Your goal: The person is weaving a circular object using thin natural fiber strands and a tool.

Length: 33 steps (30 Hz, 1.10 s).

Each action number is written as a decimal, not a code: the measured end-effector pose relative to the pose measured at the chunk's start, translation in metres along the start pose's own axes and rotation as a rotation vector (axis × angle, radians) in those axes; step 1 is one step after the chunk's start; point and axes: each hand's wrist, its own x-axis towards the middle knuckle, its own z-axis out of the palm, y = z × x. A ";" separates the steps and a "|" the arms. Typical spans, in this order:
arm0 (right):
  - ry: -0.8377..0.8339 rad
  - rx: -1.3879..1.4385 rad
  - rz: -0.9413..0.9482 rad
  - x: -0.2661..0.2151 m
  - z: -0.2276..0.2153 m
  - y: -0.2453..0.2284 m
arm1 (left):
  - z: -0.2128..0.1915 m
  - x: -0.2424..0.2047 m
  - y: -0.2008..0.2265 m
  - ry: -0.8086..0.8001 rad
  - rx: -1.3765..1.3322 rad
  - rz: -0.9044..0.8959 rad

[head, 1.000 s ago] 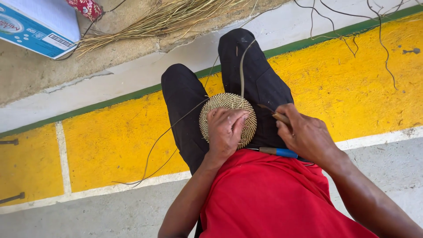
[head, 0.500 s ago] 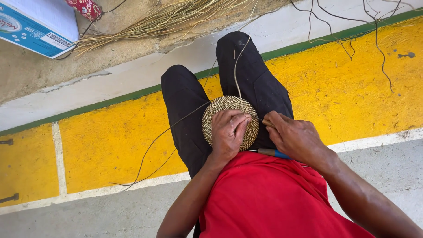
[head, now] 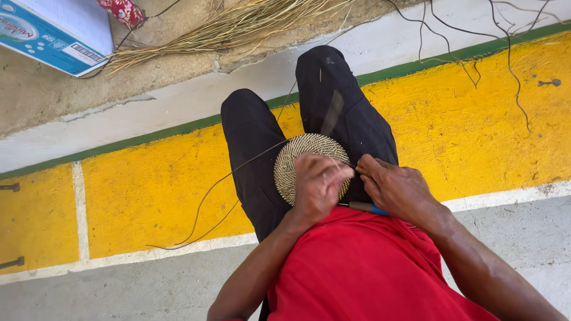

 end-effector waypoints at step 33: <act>-0.224 0.708 0.291 -0.019 -0.006 0.017 | -0.112 0.066 0.007 0.514 0.294 -0.157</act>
